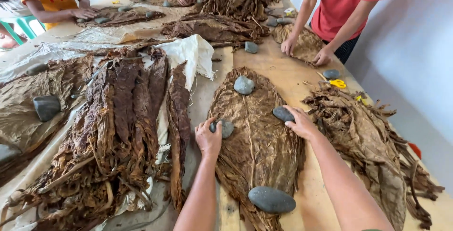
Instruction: The person presses and smooths a large dried leaf on a wooden table using smooth stones as weights. They adjust the leaf's position and place additional stones to hold it flat while other workers perform similar tasks nearby.
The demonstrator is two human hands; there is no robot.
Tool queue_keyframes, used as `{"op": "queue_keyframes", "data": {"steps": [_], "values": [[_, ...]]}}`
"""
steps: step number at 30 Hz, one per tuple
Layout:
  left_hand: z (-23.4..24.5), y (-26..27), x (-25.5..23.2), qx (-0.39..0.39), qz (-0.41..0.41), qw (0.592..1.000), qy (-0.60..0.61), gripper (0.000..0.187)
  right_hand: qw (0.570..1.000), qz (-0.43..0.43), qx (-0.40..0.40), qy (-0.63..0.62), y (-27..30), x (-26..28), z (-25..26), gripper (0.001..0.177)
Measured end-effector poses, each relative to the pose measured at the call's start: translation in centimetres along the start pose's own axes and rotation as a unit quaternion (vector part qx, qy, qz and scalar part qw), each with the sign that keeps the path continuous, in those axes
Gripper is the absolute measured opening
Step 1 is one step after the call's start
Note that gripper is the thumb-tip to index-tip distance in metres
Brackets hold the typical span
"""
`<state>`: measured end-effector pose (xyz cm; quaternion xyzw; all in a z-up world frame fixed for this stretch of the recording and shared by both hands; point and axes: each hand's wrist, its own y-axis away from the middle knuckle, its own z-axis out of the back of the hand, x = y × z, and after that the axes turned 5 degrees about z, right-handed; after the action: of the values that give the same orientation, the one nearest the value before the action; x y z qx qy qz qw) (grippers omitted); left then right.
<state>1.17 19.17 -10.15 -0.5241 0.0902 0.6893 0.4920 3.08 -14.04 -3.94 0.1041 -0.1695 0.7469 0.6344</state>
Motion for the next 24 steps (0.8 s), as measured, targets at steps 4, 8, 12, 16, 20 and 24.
{"op": "queue_keyframes", "data": {"steps": [4,8,12,16,20,24], "values": [[-0.6,0.4,0.9,-0.008,-0.029,0.999,0.021,0.023,0.999,0.021,-0.015,0.030,4.6,2.6,2.2,0.064],[-1.3,0.3,0.7,-0.029,-0.052,0.998,0.020,0.022,0.991,0.098,-0.090,-0.016,13.5,4.4,3.2,0.051],[-2.0,-0.6,0.9,-0.090,-0.073,0.993,0.035,0.027,0.988,0.109,-0.108,-0.019,23.1,6.3,3.8,0.039],[-2.3,-1.3,1.2,-0.084,-0.036,0.990,0.105,0.035,0.984,0.031,-0.146,-0.096,30.9,7.2,2.4,0.033],[5.6,-0.6,-4.4,-0.073,-0.010,0.996,0.044,0.031,0.962,0.007,-0.250,-0.107,33.1,6.9,-0.9,0.026],[9.3,-2.8,-5.0,0.017,0.113,0.991,-0.072,0.048,0.961,-0.055,-0.246,-0.112,33.5,7.1,-1.6,0.025]]}}
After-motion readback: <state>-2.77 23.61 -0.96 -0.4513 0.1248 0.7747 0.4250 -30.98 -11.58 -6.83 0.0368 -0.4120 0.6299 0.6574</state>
